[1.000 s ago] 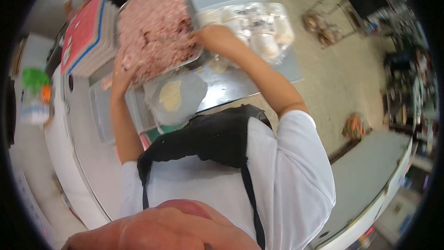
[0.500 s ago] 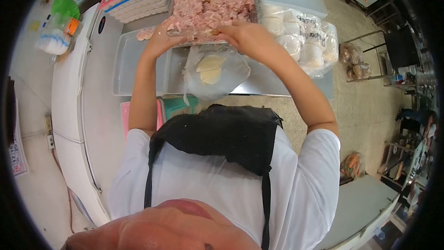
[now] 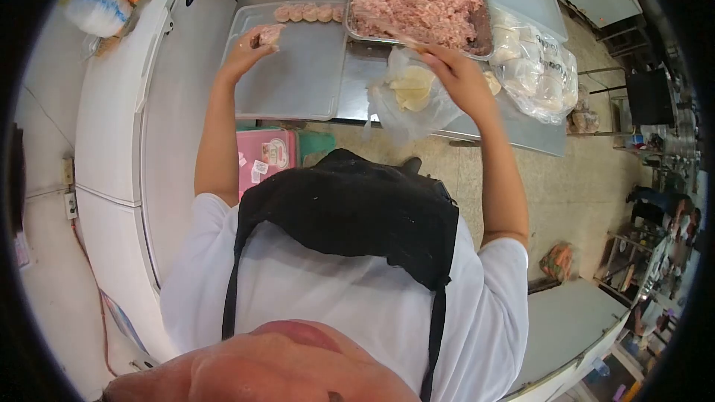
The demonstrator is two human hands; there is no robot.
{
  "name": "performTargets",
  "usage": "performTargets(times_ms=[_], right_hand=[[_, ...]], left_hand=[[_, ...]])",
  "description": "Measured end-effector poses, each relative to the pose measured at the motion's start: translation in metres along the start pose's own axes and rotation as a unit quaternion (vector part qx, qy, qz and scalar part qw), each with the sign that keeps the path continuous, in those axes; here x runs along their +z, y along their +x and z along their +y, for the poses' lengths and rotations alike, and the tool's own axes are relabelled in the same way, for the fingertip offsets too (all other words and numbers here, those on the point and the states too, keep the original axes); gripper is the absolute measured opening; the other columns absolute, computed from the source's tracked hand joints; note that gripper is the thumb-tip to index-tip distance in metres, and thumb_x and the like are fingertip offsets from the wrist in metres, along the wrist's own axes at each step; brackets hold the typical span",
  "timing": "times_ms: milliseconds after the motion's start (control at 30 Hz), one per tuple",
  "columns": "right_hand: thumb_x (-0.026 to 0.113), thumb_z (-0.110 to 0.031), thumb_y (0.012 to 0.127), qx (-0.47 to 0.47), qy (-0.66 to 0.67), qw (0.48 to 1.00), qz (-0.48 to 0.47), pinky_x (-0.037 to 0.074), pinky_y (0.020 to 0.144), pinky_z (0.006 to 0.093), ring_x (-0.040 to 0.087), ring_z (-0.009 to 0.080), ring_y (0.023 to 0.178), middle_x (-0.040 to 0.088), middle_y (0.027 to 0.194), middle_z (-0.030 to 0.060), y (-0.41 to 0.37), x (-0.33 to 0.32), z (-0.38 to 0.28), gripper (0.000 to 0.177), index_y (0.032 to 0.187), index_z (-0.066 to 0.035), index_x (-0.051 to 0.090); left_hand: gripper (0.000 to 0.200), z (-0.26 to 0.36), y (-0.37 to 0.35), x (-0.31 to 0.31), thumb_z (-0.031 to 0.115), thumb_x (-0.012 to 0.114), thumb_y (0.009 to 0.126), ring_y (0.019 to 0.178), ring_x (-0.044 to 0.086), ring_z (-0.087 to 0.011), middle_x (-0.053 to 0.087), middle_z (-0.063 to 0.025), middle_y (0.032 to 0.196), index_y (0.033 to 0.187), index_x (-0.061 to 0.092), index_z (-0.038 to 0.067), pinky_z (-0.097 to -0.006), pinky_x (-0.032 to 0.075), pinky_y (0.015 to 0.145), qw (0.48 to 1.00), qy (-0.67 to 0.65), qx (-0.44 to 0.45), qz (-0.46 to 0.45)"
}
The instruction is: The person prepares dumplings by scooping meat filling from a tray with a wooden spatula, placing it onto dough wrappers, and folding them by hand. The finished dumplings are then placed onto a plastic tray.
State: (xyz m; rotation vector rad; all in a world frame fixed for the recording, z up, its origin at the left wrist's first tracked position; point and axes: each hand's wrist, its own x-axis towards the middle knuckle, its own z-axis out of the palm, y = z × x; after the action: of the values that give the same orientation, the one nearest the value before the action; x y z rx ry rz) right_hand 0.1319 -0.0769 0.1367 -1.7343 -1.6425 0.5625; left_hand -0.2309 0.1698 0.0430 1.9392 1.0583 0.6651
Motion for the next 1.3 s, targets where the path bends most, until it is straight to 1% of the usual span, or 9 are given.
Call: performTargets(times_ms=[167, 367, 467, 567, 767, 967, 1033, 1167, 1300], right_hand=[[0.055, -0.026, 0.096, 0.161, 0.088, 0.981, 0.058, 0.033, 0.053, 0.0183, 0.042, 0.0037, 0.059, 0.048, 0.068, -0.0053, -0.055, -0.008, 0.030, 0.032, 0.115, -0.002, 0.064], [0.054, -0.026, 0.098, 0.238, 0.135, 0.956, 0.108, 0.024, 0.046, 0.0174, 0.032, 0.0000, 0.053, 0.039, 0.064, -0.0101, -0.091, -0.012, 0.022, 0.032, 0.118, -0.003, 0.063], [0.054, -0.026, 0.098, 0.262, 0.140, 0.947, 0.122, 0.024, 0.047, 0.0175, 0.031, 0.0002, 0.053, 0.038, 0.063, -0.0104, -0.090, -0.014, 0.010, 0.031, 0.117, -0.003, 0.063], [0.053, -0.026, 0.098, 0.238, 0.114, 0.956, 0.126, 0.024, 0.048, 0.0169, 0.031, -0.0003, 0.054, 0.037, 0.064, -0.0102, -0.082, -0.012, 0.005, 0.032, 0.117, -0.002, 0.063], [0.053, -0.033, 0.097, 0.166, -0.021, 0.983, 0.081, 0.044, 0.063, 0.0300, 0.056, 0.0133, 0.066, 0.060, 0.072, 0.0039, -0.050, -0.018, 0.033, 0.035, 0.112, -0.004, 0.066], [0.053, -0.039, 0.094, 0.060, -0.391, 0.918, 0.034, 0.050, 0.069, 0.0402, 0.063, 0.0325, 0.076, 0.065, 0.079, 0.0134, 0.001, -0.077, 0.056, 0.034, 0.095, -0.010, 0.070], [0.052, -0.038, 0.094, 0.031, -0.429, 0.903, -0.018, 0.049, 0.067, 0.0417, 0.062, 0.0325, 0.075, 0.064, 0.080, 0.0116, 0.022, -0.091, 0.066, 0.033, 0.090, -0.009, 0.068], [0.051, -0.037, 0.094, -0.110, -0.411, 0.905, -0.009, 0.049, 0.065, 0.0421, 0.062, 0.0319, 0.074, 0.062, 0.077, 0.0108, 0.064, -0.094, 0.110, 0.035, 0.083, -0.008, 0.066], [0.050, -0.042, 0.093, -0.112, -0.402, 0.905, -0.083, 0.051, 0.067, 0.0450, 0.064, 0.0324, 0.076, 0.067, 0.079, 0.0114, 0.085, -0.070, 0.162, 0.040, 0.081, -0.008, 0.067]], left_hand=[[0.052, -0.046, 0.023, -0.014, 0.025, 0.073, 0.073, 0.098, 0.061, -0.0312, 0.062, -0.0181, 0.112, 0.119, 0.059, 0.004, -0.0371, 0.048, 0.085, 0.982, 0.165, -0.036, 0.081], [0.073, -0.077, 0.077, 0.008, 0.024, 0.072, 0.076, 0.099, 0.062, -0.0366, 0.064, -0.0187, 0.111, 0.140, 0.039, 0.010, -0.0416, 0.049, 0.084, 0.955, 0.215, -0.010, 0.205], [0.085, -0.056, 0.082, 0.011, 0.022, 0.073, 0.076, 0.099, 0.063, -0.0364, 0.065, -0.0188, 0.110, 0.146, 0.025, 0.012, -0.0415, 0.050, 0.083, 0.969, 0.190, -0.045, 0.150], [0.090, -0.082, 0.096, 0.016, 0.022, 0.074, 0.076, 0.099, 0.063, -0.0363, 0.065, -0.0187, 0.111, 0.148, 0.021, 0.012, -0.0414, 0.050, 0.084, 0.962, 0.227, -0.009, 0.150], [0.089, -0.075, 0.094, 0.012, 0.022, 0.075, 0.075, 0.112, 0.057, -0.0357, 0.060, -0.0211, 0.120, 0.147, 0.024, 0.011, -0.0402, 0.045, 0.095, 0.978, 0.177, -0.008, 0.109], [0.063, 0.017, 0.041, 0.045, 0.020, 0.071, 0.078, 0.127, 0.045, -0.0288, 0.055, -0.0161, 0.129, 0.135, 0.047, 0.009, -0.0410, 0.035, 0.106, 0.958, 0.217, 0.115, 0.149], [0.044, 0.078, 0.013, 0.084, 0.017, 0.068, 0.080, 0.118, 0.052, -0.0287, 0.059, -0.0127, 0.123, 0.122, 0.058, 0.009, -0.0401, 0.039, 0.101, 0.970, 0.107, 0.195, 0.098], [0.027, 0.134, -0.019, 0.193, 0.020, 0.068, 0.082, 0.102, 0.058, -0.0263, 0.062, -0.0117, 0.109, 0.104, 0.064, 0.004, -0.0369, 0.045, 0.089, 0.979, -0.058, 0.126, -0.146], [0.024, 0.112, -0.021, 0.270, 0.016, 0.068, 0.080, 0.091, 0.060, -0.0289, 0.062, -0.0128, 0.098, 0.101, 0.066, 0.004, -0.0371, 0.047, 0.082, 0.967, 0.064, 0.224, -0.103]])
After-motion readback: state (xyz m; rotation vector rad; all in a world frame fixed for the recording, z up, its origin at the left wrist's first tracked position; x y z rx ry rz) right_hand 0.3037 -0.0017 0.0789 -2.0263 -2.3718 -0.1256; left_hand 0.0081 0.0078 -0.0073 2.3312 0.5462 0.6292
